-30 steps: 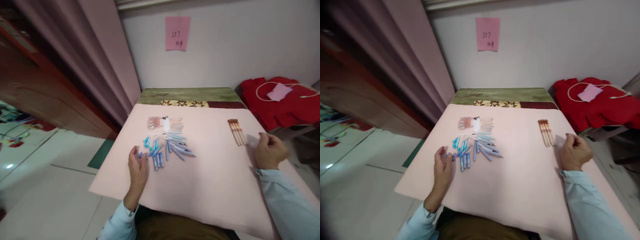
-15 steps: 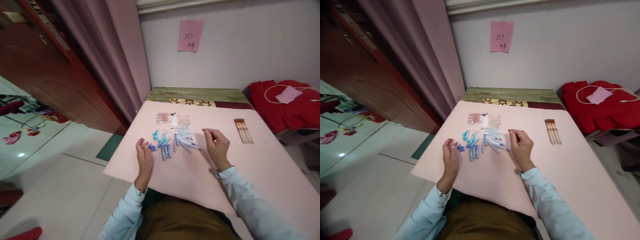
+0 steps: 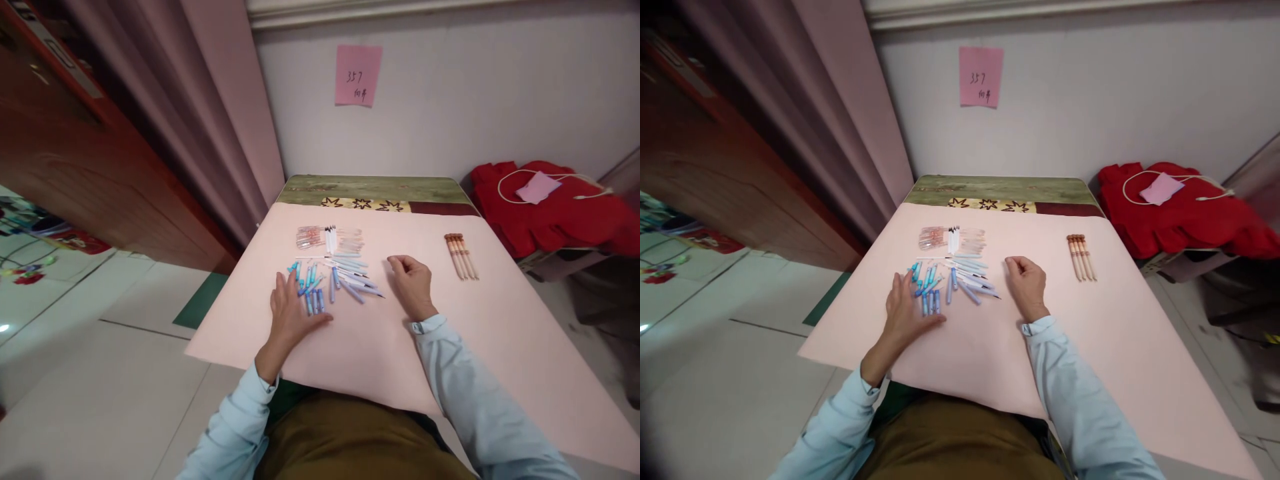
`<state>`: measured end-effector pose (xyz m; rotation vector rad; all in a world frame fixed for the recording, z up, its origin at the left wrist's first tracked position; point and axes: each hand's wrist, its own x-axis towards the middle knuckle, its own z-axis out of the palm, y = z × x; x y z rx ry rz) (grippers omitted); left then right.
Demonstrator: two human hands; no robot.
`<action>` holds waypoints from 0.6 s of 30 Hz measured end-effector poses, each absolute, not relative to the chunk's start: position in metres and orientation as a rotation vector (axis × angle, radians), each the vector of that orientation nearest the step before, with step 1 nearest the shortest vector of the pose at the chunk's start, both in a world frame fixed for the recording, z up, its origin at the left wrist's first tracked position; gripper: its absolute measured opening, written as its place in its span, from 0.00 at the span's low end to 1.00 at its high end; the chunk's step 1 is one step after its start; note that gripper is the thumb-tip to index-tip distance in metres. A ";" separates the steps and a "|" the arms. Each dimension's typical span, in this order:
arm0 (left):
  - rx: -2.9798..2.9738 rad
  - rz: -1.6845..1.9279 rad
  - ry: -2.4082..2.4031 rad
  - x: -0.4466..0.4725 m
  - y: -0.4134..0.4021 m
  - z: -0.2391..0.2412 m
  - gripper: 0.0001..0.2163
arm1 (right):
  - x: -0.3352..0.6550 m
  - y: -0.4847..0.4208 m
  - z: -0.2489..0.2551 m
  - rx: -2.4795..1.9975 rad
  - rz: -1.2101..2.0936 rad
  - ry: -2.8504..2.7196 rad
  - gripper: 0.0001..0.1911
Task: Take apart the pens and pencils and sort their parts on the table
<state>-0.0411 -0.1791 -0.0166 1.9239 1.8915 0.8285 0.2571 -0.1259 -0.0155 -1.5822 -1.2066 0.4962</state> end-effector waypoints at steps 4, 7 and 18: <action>2.031 0.672 1.876 -0.039 -0.174 -0.018 0.64 | 0.250 -0.130 -0.009 -1.598 0.505 -1.293 0.17; 2.044 0.643 1.852 -0.038 -0.165 -0.017 0.63 | 0.244 -0.134 -0.006 -1.602 0.522 -1.344 0.16; 2.044 0.955 1.787 -0.038 -0.164 -0.013 0.49 | 0.237 -0.142 -0.001 -1.549 0.562 -1.491 0.14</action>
